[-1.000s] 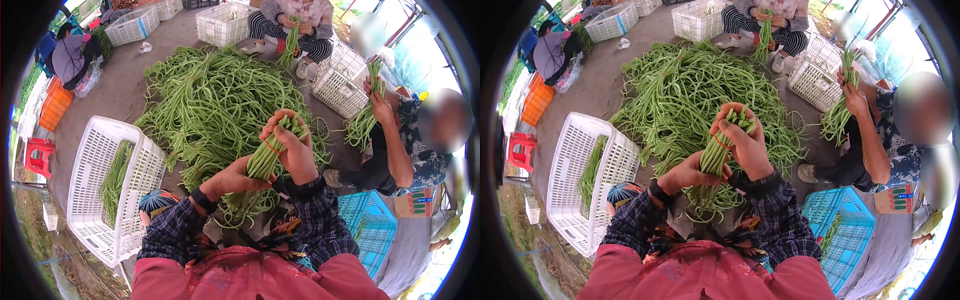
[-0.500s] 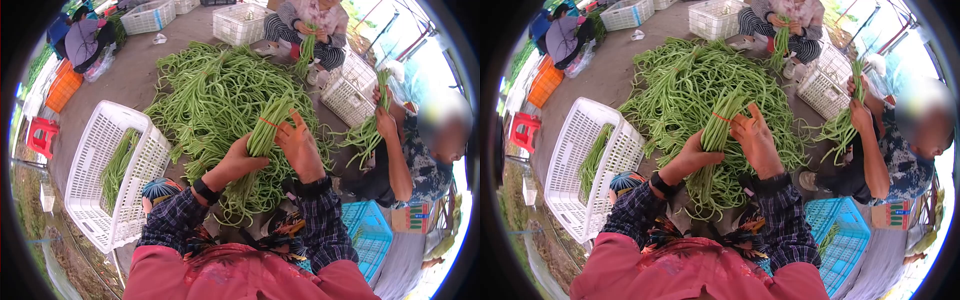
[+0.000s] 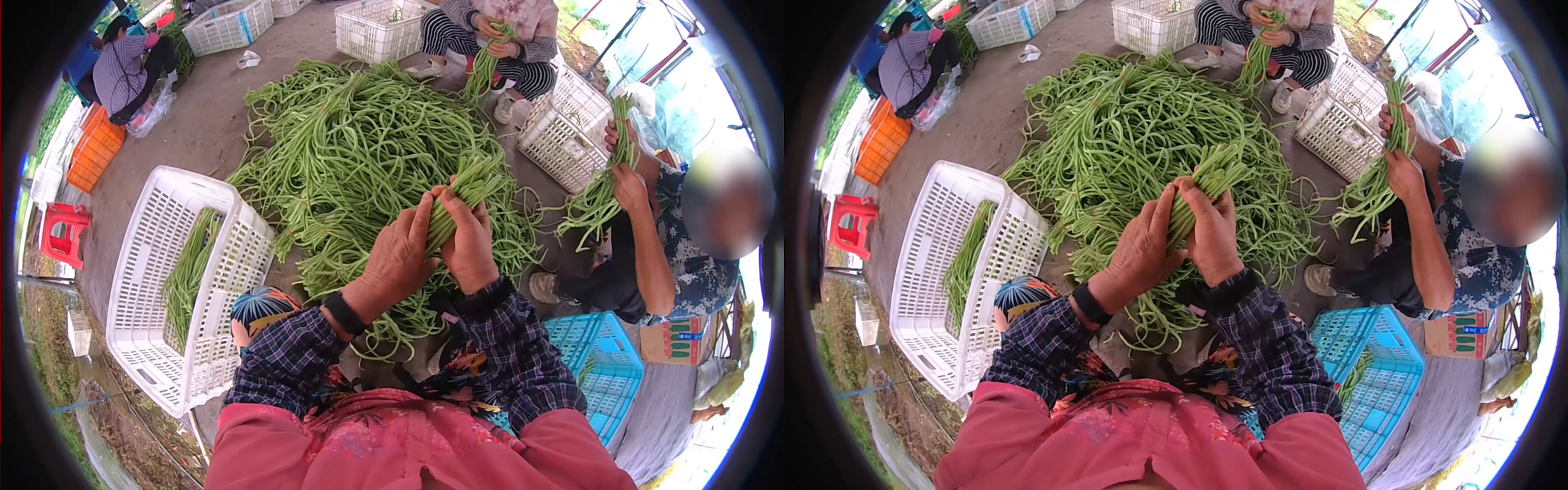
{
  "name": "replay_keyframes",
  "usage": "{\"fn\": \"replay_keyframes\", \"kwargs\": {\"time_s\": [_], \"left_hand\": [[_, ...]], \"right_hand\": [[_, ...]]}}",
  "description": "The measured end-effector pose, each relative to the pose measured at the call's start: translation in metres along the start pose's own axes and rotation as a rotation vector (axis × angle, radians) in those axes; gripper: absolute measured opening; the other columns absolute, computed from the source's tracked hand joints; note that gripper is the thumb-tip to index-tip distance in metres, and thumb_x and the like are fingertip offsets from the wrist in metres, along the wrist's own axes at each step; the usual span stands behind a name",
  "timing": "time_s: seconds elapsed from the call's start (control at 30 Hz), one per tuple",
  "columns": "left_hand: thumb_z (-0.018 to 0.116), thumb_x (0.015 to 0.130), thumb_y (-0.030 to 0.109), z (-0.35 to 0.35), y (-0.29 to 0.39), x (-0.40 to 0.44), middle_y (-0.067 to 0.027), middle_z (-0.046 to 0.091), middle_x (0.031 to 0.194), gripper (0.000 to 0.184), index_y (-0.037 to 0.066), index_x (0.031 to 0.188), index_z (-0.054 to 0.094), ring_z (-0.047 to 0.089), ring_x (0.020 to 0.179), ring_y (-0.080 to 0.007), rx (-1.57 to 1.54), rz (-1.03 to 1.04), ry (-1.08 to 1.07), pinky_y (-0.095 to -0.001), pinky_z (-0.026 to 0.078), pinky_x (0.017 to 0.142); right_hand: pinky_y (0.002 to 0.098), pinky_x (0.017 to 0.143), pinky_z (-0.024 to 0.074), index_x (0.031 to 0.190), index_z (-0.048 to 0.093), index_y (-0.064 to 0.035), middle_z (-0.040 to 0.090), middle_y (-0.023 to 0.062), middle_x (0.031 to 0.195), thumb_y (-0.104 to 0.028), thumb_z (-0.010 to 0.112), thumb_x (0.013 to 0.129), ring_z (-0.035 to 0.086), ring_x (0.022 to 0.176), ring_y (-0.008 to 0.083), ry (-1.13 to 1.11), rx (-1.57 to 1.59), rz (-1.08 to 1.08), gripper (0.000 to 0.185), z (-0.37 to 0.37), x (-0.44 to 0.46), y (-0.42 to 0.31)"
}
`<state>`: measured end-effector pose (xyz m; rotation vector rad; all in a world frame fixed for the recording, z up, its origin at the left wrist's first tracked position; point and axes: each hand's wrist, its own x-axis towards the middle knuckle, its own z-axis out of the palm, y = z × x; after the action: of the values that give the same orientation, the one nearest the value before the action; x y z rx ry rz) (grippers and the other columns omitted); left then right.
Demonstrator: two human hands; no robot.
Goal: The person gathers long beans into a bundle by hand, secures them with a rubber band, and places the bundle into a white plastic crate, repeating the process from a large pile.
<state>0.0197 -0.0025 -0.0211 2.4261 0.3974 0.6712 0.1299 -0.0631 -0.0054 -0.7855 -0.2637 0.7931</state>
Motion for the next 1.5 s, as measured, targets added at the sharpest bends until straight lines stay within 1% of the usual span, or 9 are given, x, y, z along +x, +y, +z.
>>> {"fn": "replay_keyframes", "kwargs": {"time_s": [0.17, 0.33, 0.37, 0.53, 0.6, 0.8, 0.87, 1.03, 1.5], "left_hand": [[0.076, 0.066, 0.018, 0.002, -0.004, -0.001, -0.0224, 0.044, 0.124, 0.098, -0.002, 0.139, 0.015, 0.051, 0.109, -0.0367, -0.203, 0.119, 0.161, -0.0384, 0.045, 0.088], [0.073, 0.069, 0.042, -0.011, -0.009, 0.002, -0.0207, 0.053, 0.111, 0.087, -0.003, 0.131, 0.033, 0.05, 0.108, -0.0328, -0.756, -0.113, -0.075, -0.0365, 0.042, 0.09], [0.075, 0.068, 0.043, -0.027, -0.006, 0.004, -0.0171, 0.055, 0.11, 0.08, -0.003, 0.125, 0.042, 0.052, 0.108, -0.0266, -0.558, -0.066, -0.135, -0.0355, 0.041, 0.091], [0.081, 0.067, 0.031, -0.027, -0.015, 0.008, -0.0074, 0.058, 0.11, 0.071, -0.001, 0.12, 0.048, 0.054, 0.102, -0.0165, -1.179, -0.187, -0.275, -0.0307, 0.041, 0.09], [0.083, 0.065, 0.022, -0.027, -0.013, 0.0, -0.0116, 0.056, 0.12, 0.074, 0.0, 0.125, 0.045, 0.053, 0.11, -0.019, -1.353, -0.382, -0.665, -0.032, 0.041, 0.095], [0.074, 0.071, 0.004, -0.021, -0.003, -0.002, -0.0038, 0.066, 0.091, 0.035, 0.004, 0.102, 0.059, 0.062, 0.085, -0.0126, -1.22, -0.44, -0.55, -0.0274, 0.049, 0.079], [0.073, 0.072, 0.003, -0.02, -0.009, 0.001, -0.0019, 0.065, 0.086, 0.031, 0.004, 0.099, 0.059, 0.061, 0.08, -0.0116, -1.146, -0.486, -0.441, -0.0263, 0.049, 0.075], [0.072, 0.073, 0.004, -0.013, -0.015, 0.002, 0.0034, 0.058, 0.086, 0.033, 0.004, 0.101, 0.055, 0.054, 0.079, -0.0053, -1.079, -0.514, -0.307, -0.023, 0.046, 0.072], [0.073, 0.067, 0.013, -0.01, -0.019, -0.004, -0.0074, 0.061, 0.09, 0.047, 0.001, 0.108, 0.053, 0.056, 0.083, -0.0147, -0.732, -0.436, -0.306, -0.0304, 0.046, 0.076]], "right_hand": [[0.0337, 0.077, 0.051, 0.111, 0.046, -0.0035, 0.059, 0.0082, 0.095, -0.003, 0.057, 0.085, 0.059, 0.087, 0.019, -0.074, 0.005, 0.017, 0.029, -0.001, 0.001, -0.01], [0.0374, 0.08, 0.0498, 0.114, 0.045, -0.0043, 0.056, 0.0092, 0.097, -0.01, 0.055, 0.087, 0.057, 0.091, 0.0229, -0.129, 0.093, 0.119, 0.03, 0.002, -0.004, -0.024], [0.0402, 0.082, 0.0483, 0.119, 0.043, -0.005, 0.055, 0.0091, 0.1, -0.011, 0.054, 0.087, 0.056, 0.094, 0.0235, -0.102, 0.072, 0.119, 0.034, 0.0, -0.005, -0.025], [0.041, 0.086, 0.0445, 0.127, 0.04, -0.0055, 0.052, 0.0086, 0.104, -0.02, 0.057, 0.088, 0.054, 0.093, 0.0221, -0.308, 0.235, 0.159, 0.045, 0.003, -0.008, -0.025], [0.0397, 0.087, 0.0437, 0.128, 0.039, -0.0051, 0.053, 0.0087, 0.103, -0.023, 0.059, 0.087, 0.054, 0.091, 0.0214, -0.404, 0.144, 0.106, 0.049, 0.003, -0.01, -0.024], [0.0333, 0.084, 0.0457, 0.13, 0.036, -0.0025, 0.052, 0.0108, 0.108, -0.028, 0.061, 0.087, 0.053, 0.102, 0.0223, -0.443, -0.176, 0.167, 0.056, 0.004, -0.008, -0.041], [0.028, 0.083, 0.0456, 0.131, 0.034, -0.001, 0.051, 0.0113, 0.112, -0.024, 0.062, 0.087, 0.053, 0.104, 0.0203, -0.4, -0.568, -0.183, 0.057, 0.005, 0.001, -0.044], [0.0276, 0.064, 0.0436, 0.113, 0.055, -0.0035, 0.052, 0.0054, 0.09, -0.015, 0.07, 0.08, 0.05, 0.075, 0.0143, -0.076, -1.204, -0.749, 0.039, -0.007, 0.005, -0.046], [0.0333, 0.058, 0.0439, 0.102, 0.06, -0.0008, 0.052, 0.01, 0.073, -0.003, 0.063, 0.078, 0.054, 0.066, 0.0235, -0.276, -1.572, -0.854, 0.025, -0.001, 0.0, -0.047]]}}
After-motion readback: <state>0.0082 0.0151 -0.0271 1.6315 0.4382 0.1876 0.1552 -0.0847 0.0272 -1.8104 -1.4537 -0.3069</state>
